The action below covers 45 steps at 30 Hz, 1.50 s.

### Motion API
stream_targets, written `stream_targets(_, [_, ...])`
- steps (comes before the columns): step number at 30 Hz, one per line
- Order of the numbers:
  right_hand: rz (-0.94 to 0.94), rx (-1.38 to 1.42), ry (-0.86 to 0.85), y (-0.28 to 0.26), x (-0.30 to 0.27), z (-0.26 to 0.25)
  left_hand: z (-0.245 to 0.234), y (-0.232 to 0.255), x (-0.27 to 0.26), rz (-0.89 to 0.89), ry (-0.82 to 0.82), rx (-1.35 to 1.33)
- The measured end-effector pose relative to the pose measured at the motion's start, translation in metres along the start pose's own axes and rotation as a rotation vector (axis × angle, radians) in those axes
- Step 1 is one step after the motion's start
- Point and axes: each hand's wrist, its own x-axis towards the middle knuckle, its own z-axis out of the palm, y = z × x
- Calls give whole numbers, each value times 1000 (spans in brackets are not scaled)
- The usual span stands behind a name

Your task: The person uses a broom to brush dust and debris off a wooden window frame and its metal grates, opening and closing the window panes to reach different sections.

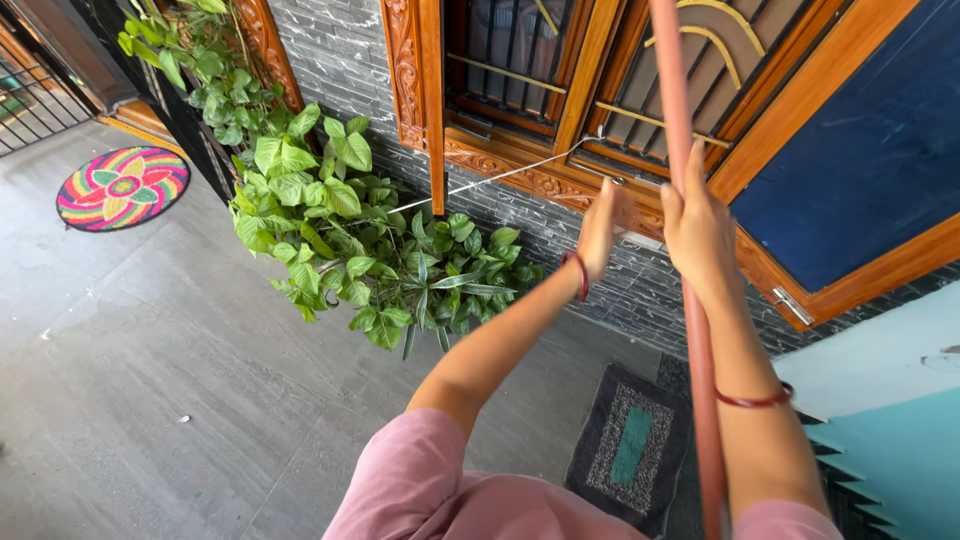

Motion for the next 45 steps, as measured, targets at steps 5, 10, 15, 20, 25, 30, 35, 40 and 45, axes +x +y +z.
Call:
stream_targets(5, [29,-78,-35,1,0,26,2,-4,18,112,-132,54])
stream_targets(10, [112,-187,-530,40,-80,91,-35,-111,-26,-126,-64,222])
stream_targets(15, [101,-230,-656,62,-161,75,-21,-150,-110,-350,-20,40])
stream_targets(20, [52,-199,-359,49,-155,21,17,-129,-100,-128,-213,41])
stream_targets(25, [124,-128,-332,51,-143,52,2,-148,-69,-177,-138,69])
stream_targets(30, [81,-109,-457,63,-205,129,-67,-197,-96,-548,116,373])
stream_targets(35, [67,-99,-582,58,-269,138,-92,-212,-172,-796,154,281])
stream_targets(40, [110,6,-379,35,-280,90,-71,-207,-196,-530,9,215])
stream_targets(45, [190,-34,-444,33,-274,105,-76,-197,-182,-662,-8,113])
